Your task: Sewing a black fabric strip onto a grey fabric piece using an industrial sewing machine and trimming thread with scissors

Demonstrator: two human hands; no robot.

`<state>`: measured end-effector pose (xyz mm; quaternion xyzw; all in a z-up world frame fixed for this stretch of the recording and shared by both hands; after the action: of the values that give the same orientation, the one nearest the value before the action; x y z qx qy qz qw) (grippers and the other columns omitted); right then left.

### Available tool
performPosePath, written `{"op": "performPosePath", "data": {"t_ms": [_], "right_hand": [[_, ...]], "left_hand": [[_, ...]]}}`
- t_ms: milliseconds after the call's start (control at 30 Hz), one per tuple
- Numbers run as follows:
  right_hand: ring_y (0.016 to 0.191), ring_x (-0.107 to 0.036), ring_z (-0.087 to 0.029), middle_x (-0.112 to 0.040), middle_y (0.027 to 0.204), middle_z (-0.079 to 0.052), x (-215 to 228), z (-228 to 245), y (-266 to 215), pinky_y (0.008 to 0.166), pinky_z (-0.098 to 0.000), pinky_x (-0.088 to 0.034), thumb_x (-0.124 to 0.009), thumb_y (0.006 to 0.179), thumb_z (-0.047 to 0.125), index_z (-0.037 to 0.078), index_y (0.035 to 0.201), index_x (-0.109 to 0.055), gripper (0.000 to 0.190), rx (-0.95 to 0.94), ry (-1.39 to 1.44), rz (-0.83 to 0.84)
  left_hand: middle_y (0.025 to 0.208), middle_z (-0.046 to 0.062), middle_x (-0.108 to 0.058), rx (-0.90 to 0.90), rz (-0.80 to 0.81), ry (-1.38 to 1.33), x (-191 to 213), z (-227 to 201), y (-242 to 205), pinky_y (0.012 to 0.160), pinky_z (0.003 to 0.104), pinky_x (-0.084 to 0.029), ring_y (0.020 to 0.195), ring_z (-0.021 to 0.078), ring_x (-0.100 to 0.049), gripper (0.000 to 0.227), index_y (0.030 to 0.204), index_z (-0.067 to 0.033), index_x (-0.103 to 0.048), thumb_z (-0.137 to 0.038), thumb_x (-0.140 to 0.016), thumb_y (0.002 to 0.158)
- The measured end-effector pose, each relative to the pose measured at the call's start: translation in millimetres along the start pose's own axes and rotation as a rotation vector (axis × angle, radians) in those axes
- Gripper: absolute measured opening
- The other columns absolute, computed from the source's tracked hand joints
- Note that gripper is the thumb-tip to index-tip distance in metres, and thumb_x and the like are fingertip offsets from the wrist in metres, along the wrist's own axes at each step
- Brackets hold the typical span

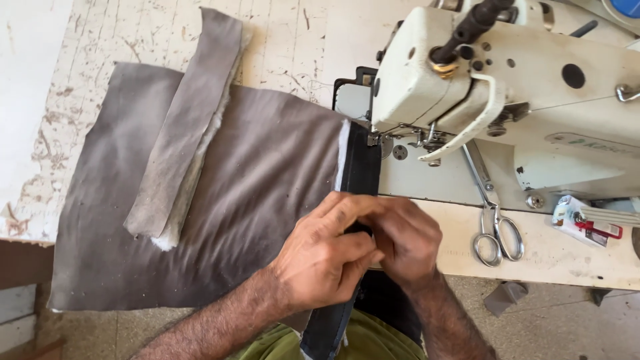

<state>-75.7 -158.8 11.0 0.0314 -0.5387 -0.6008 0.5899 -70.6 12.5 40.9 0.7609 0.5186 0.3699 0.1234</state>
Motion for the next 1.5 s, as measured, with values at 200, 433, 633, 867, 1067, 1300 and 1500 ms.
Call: {"op": "performPosePath", "data": {"t_ms": [200,433,633,867,1067,1300,1500], "right_hand": [[0.074,-0.073,-0.025,-0.073,0.088,-0.020,19.1,19.4,-19.9,0.067,-0.0301,-0.064,-0.064,0.093,-0.001,-0.008,0.095,-0.072,0.011,-0.029,0.177,-0.081],[0.066,-0.077,-0.018,-0.077,0.082,-0.013,36.4,-0.1,-40.0,0.060,-0.0252,-0.069,-0.070,0.094,0.011,0.002,0.097,-0.073,0.010,-0.377,0.486,-0.172],[0.068,-0.072,-0.022,-0.075,0.086,-0.017,32.0,-12.5,-33.8,0.060,-0.0273,-0.064,-0.068,0.098,0.008,-0.004,0.107,-0.072,0.016,-0.578,0.804,-0.228],[0.068,-0.076,-0.017,-0.078,0.084,-0.012,15.4,-26.3,-37.1,0.061,-0.0218,-0.069,-0.067,0.098,0.007,0.001,0.105,-0.074,0.011,-0.538,0.540,-0.142],[0.071,-0.077,-0.017,-0.078,0.086,-0.013,11.4,-10.5,-6.1,0.065,-0.0232,-0.067,-0.070,0.092,0.010,-0.001,0.103,-0.075,0.016,-0.536,0.391,-0.059],[0.067,-0.075,-0.015,-0.078,0.084,-0.012,-3.0,-23.7,-3.2,0.065,-0.0218,-0.061,-0.071,0.092,0.012,0.002,0.099,-0.077,0.014,-0.551,0.302,0.000],[0.078,-0.073,-0.021,-0.077,0.088,-0.010,-20.6,-26.1,-0.1,0.077,-0.0339,-0.061,-0.076,0.086,0.003,0.003,0.097,-0.076,0.011,-0.228,0.107,0.084]], "left_hand": [[0.133,0.020,-0.060,-0.047,0.219,-0.365,7.4,7.9,12.7,0.104,0.048,-0.056,0.124,0.0400,-0.063,0.036,0.130,0.0010,-0.046,-0.016,-0.043,0.098],[0.092,0.017,-0.069,-0.149,0.074,-0.168,-15.4,14.5,5.7,0.078,0.040,-0.061,0.090,0.0329,-0.068,0.008,0.104,0.0038,-0.066,-0.002,-0.065,0.099],[0.088,0.008,-0.075,0.050,-0.124,-0.260,-6.8,13.1,-3.3,0.078,0.035,-0.063,0.082,0.0261,-0.073,0.005,0.094,-0.0007,-0.072,-0.005,-0.070,0.095],[0.086,0.004,-0.076,0.105,-0.189,-0.220,7.2,17.0,-0.8,0.078,0.033,-0.063,0.082,0.0237,-0.076,0.007,0.092,-0.0036,-0.072,-0.009,-0.070,0.096],[0.087,0.004,-0.076,0.111,-0.196,-0.246,9.8,24.5,3.0,0.075,0.032,-0.063,0.079,0.0231,-0.074,0.003,0.094,-0.0023,-0.073,-0.005,-0.071,0.094],[0.093,0.007,-0.074,0.103,-0.186,-0.139,19.7,50.6,8.2,0.076,0.030,-0.063,0.088,0.0204,-0.072,0.006,0.097,-0.0033,-0.077,-0.004,-0.075,0.091],[0.094,0.003,-0.064,0.137,0.022,0.006,24.8,98.5,30.1,0.077,0.046,-0.049,0.087,0.0289,-0.056,0.011,0.081,-0.0127,-0.073,-0.006,-0.067,0.087]]}}
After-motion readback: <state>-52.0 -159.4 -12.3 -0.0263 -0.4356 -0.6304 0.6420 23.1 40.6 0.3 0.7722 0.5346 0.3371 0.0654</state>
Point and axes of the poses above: each hand's wrist, its own y-axis towards the middle knuckle, its own x-axis out of the back of the hand, z = x × y, the point moved 1 cm from there along y, towards the middle knuckle
